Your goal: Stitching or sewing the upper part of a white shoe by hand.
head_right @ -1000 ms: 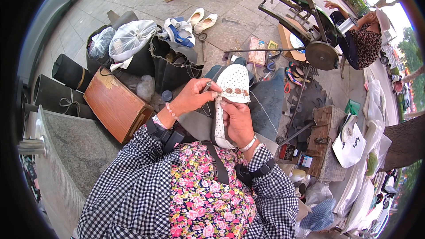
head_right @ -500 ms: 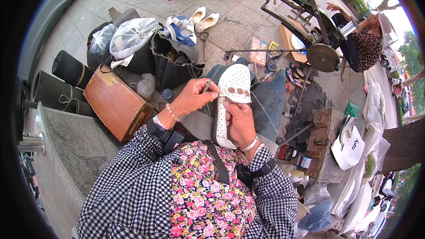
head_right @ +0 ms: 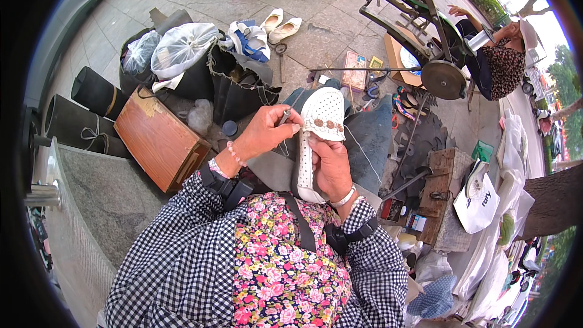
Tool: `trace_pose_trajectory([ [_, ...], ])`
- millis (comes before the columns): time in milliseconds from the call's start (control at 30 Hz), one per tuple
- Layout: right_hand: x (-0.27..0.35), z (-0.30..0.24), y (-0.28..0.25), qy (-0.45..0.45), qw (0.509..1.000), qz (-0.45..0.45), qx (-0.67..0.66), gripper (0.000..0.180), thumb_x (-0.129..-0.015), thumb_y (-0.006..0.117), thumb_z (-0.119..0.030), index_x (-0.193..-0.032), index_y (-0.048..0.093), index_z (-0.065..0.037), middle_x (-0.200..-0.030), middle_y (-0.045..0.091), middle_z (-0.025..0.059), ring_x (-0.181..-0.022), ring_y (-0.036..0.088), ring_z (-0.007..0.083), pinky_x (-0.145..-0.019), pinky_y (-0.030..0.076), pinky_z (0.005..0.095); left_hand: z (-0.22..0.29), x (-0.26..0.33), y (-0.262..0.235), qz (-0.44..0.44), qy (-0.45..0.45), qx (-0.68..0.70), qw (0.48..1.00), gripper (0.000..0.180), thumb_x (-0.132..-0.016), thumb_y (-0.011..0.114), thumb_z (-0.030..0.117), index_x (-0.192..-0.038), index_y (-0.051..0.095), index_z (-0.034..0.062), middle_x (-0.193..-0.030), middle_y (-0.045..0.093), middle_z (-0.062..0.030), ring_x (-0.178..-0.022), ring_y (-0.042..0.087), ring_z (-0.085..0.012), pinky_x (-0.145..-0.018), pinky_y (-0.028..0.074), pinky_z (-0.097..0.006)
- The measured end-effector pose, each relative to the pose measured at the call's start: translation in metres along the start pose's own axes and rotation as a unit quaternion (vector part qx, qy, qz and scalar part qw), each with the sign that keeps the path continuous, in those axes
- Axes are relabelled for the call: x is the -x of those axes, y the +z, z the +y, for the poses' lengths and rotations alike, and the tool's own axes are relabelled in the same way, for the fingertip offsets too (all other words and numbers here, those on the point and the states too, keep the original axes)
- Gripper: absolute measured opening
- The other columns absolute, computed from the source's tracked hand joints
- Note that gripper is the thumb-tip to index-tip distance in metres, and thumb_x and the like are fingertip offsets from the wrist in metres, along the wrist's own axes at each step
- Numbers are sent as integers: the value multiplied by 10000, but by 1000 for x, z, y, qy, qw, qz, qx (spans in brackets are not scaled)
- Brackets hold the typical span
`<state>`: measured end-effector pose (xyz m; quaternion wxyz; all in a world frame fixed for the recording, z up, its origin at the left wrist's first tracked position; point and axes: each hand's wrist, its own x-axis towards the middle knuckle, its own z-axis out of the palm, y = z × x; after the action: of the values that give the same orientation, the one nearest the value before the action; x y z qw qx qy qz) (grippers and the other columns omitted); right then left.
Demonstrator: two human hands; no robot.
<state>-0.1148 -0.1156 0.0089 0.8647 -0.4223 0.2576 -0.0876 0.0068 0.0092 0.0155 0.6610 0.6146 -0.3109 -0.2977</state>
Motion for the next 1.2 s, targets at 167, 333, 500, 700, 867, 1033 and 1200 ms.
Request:
trace_pose_trajectory([
  [167, 1, -1, 2, 6, 1000, 6, -9, 185, -832, 540, 5, -994, 611, -47, -755, 586, -33, -525, 438, 33, -457, 353, 191, 4, -4, 2, 5, -1, 10, 1000, 128, -782, 576, 57, -892, 628, 16, -663, 512, 75, -587, 410, 10, -507, 330, -171],
  [333, 0, -1, 1, 8, 1000, 6, -7, 176, -833, 543, 2, -986, 612, -48, -743, 585, -30, -518, 442, 38, -454, 354, 194, 14, -5, 0, -6, -12, -2, 1000, 144, -776, 550, 44, -894, 611, -11, -787, 581, 22, -700, 470, -25, -595, 394, -196],
  [500, 1, -2, -1, 11, 1000, -14, -6, 170, -832, 545, -1, -980, 615, -48, -733, 589, -27, -518, 462, 39, -448, 367, 194, 9, -5, 1, -2, 3, 17, 1000, 136, -787, 576, 55, -906, 629, 16, -671, 520, 65, -578, 416, 8, -499, 334, -169],
  [700, 0, -1, 0, 6, 1000, -3, -9, 169, -830, 547, -2, -976, 617, -52, -732, 593, -28, -520, 468, 39, -444, 374, 196, -3, -3, -1, -14, -16, 6, 1000, 109, -783, 550, 40, -856, 618, -3, -715, 555, 45, -636, 442, -13, -535, 363, -190],
  [867, 0, 0, -4, 6, 1000, -3, -7, 155, -826, 569, -10, -966, 617, -54, -736, 602, -27, -509, 470, 37, -439, 372, 188, -2, -3, 2, -29, 0, 15, 999, 91, -790, 547, 18, -843, 618, -5, -702, 545, 53, -633, 437, -7, -523, 351, -187],
  [1033, -1, 2, -4, -4, 1000, -3, -5, 144, -821, 594, -19, -960, 613, -52, -734, 608, -24, -499, 475, 36, -434, 373, 182, -9, -3, 3, -27, 15, -16, 999, 96, -804, 569, 13, -849, 653, 24, -643, 502, 91, -577, 382, 18, -493, 298, -169],
  [1200, -3, 2, -6, -3, 1000, -3, -4, 138, -820, 592, -14, -954, 607, -45, -716, 604, -23, -501, 484, 40, -435, 378, 186, -8, -2, 0, -38, 9, -36, 999, 96, -805, 572, 26, -859, 650, 7, -655, 527, 74, -595, 400, 9, -496, 317, -181],
])
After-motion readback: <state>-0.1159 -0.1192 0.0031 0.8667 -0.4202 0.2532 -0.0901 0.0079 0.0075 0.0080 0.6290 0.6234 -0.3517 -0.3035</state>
